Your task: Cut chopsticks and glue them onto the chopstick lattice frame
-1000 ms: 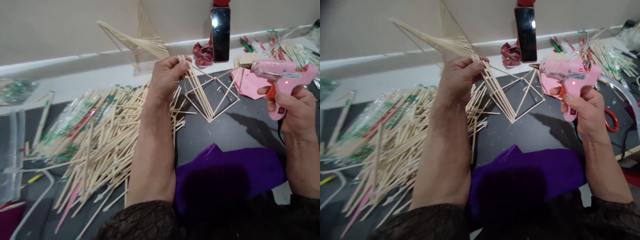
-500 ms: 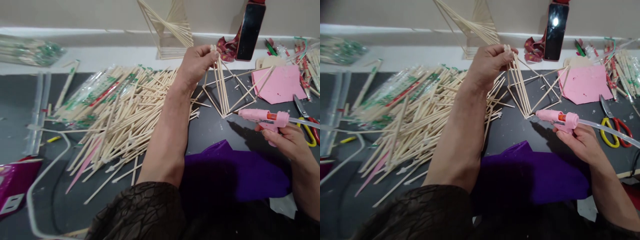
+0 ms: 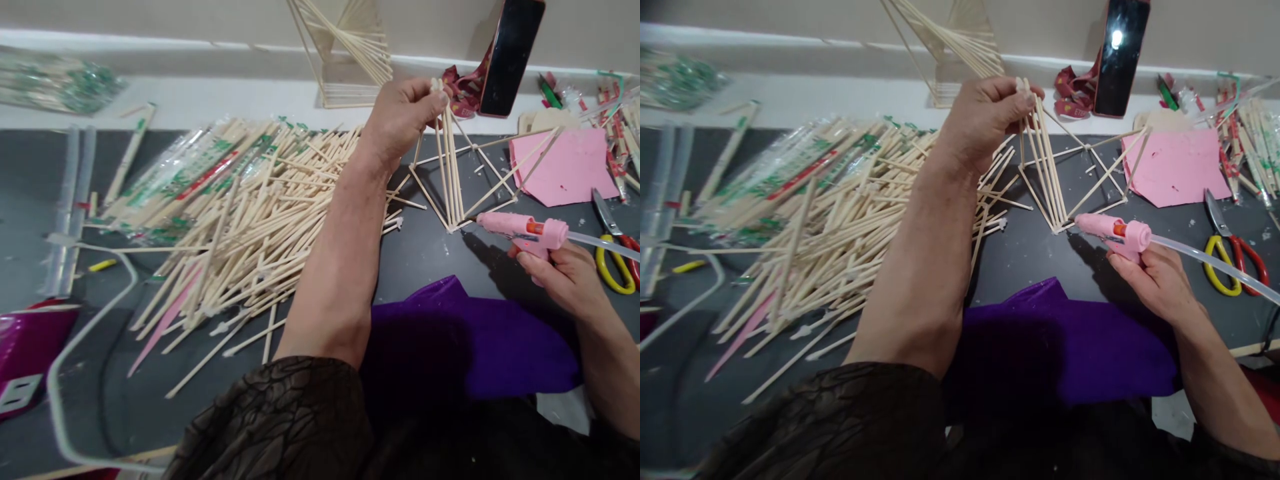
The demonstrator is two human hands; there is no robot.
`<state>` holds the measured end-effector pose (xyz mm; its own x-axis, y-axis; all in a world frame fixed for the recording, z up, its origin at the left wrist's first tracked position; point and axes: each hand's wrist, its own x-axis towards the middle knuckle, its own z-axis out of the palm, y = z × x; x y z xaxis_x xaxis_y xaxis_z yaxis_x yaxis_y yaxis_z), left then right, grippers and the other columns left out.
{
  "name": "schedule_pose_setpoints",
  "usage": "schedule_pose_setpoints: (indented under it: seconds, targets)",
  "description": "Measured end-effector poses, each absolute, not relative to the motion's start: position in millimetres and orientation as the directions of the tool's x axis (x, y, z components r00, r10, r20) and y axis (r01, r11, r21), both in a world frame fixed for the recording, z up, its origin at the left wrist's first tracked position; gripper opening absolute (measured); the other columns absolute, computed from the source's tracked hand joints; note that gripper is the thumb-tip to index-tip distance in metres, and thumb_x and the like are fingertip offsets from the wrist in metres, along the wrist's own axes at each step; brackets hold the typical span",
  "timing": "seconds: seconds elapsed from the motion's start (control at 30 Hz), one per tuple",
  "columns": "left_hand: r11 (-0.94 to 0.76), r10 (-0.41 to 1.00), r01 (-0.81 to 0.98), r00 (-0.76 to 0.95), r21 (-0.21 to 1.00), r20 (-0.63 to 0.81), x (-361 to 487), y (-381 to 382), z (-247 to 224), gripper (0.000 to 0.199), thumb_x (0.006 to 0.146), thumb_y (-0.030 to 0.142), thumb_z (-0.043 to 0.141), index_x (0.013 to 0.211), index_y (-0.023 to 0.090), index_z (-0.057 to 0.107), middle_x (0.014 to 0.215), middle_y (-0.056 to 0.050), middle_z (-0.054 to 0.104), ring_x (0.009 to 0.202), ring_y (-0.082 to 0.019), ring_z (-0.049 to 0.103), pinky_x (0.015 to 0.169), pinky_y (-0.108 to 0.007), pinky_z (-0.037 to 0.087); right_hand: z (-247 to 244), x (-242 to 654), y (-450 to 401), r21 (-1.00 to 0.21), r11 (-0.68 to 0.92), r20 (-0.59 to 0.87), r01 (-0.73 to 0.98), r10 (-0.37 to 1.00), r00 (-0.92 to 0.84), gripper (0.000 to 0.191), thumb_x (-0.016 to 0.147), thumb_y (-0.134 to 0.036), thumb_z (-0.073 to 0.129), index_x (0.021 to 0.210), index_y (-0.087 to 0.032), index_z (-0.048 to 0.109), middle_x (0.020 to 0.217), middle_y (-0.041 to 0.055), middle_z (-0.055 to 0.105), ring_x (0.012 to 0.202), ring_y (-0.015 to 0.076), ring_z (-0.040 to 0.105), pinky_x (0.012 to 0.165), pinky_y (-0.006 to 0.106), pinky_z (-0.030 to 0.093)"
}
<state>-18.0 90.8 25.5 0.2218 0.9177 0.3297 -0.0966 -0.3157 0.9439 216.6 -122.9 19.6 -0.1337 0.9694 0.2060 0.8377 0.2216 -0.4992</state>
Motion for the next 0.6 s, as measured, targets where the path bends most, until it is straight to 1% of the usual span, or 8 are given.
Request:
schedule_pose_setpoints:
  seconds: [0.07,0.2,0.37,0.53,0.6]
  targets:
    - [-0.312,0.916,-0.131,0.221,0.941,0.335,-17,90,27,0.005,0.072,0.026,0.068,0.068,0.027,0.07,0.064,-0.001,0.063,0.065,-0.02,0.053,0.069,-0.041,0.045,17,218,-122,-0.487,0.229,0.213,0.843,0.967,-0.139,0.03,0.088,-0.039,0.054,0.081,-0.017,0.074,0.058,0.0022,0.062,0.052,0.0167,0.057,0.052,0.029,0.042]
    - [-0.297,0.92,-0.178,0.208,0.938,0.331,-15,86,29,0.01,0.073,0.021,0.067,0.065,0.027,0.071,0.061,-0.001,0.061,0.06,-0.017,0.049,0.066,-0.038,0.044,11,221,-122,-0.471,0.231,0.226,0.851,0.964,-0.137,0.031,0.089,-0.04,0.054,0.08,-0.016,0.073,0.061,0.0037,0.064,0.054,0.0179,0.058,0.055,0.031,0.042]
    - [-0.269,0.93,-0.222,0.193,0.937,0.313,-14,82,33,0.022,0.078,0.008,0.062,0.063,0.022,0.07,0.058,0.002,0.058,0.056,-0.011,0.046,0.064,-0.03,0.043,6,223,-122,-0.45,0.249,0.239,0.858,0.959,-0.154,0.031,0.089,-0.04,0.053,0.08,-0.017,0.072,0.059,0.0033,0.062,0.055,0.0185,0.058,0.055,0.031,0.042]
    - [-0.227,0.943,-0.217,0.193,0.949,0.27,-14,79,36,0.022,0.084,0.006,0.061,0.067,0.017,0.069,0.06,0.001,0.058,0.057,-0.009,0.05,0.063,-0.026,0.042,4,221,-120,-0.443,0.27,0.273,0.855,0.949,-0.158,0.035,0.088,-0.04,0.054,0.062,-0.019,0.064,0.053,0.0029,0.056,0.05,0.0166,0.053,0.052,0.03,0.038]
    - [-0.222,0.943,-0.225,0.197,0.949,0.268,-14,79,37,0.02,0.084,0.005,0.061,0.069,0.016,0.069,0.06,0.001,0.058,0.056,-0.009,0.05,0.063,-0.026,0.042,4,220,-119,-0.457,0.265,0.27,0.849,0.951,-0.152,0.034,0.088,-0.04,0.054,0.061,-0.02,0.063,0.053,0.003,0.057,0.051,0.0167,0.054,0.052,0.03,0.038]
